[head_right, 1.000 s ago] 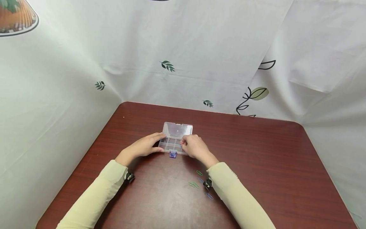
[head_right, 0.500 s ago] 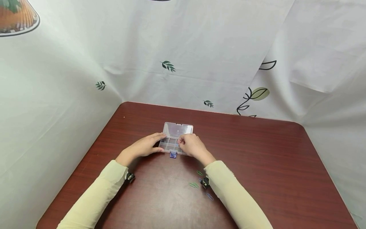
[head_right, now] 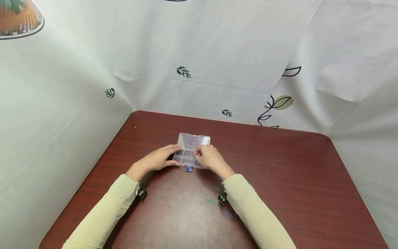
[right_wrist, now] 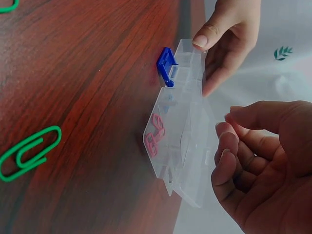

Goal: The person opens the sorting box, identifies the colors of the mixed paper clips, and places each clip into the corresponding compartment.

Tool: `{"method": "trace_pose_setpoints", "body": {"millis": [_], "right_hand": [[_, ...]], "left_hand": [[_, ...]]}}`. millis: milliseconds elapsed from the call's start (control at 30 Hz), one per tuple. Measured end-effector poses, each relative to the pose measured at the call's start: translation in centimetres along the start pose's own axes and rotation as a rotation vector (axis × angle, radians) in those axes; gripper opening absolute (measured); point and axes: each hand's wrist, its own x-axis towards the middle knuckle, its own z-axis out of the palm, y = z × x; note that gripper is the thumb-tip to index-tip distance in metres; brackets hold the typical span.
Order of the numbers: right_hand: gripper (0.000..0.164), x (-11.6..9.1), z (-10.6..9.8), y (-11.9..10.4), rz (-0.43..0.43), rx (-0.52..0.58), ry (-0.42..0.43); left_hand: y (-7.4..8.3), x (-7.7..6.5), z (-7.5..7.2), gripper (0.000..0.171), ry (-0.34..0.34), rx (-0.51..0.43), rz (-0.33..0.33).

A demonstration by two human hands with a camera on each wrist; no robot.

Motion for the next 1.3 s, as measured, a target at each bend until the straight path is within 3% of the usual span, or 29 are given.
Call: {"method": "trace_pose_setpoints", "body": {"millis": [533,1300], "right_hand": [[0.005,-1.7,-1.2,0.9,-0.018,-0.015,0.022],[0.005,-6.0,-1.6,4.1,0.029,-0.037,0.046]], "left_hand": [[0.1,-0.1,-0.1,0.07,0.007,0.005,0.004],[-0.1,0.1,0.2,0.073,-0.008,0.004,-0.006]]}}
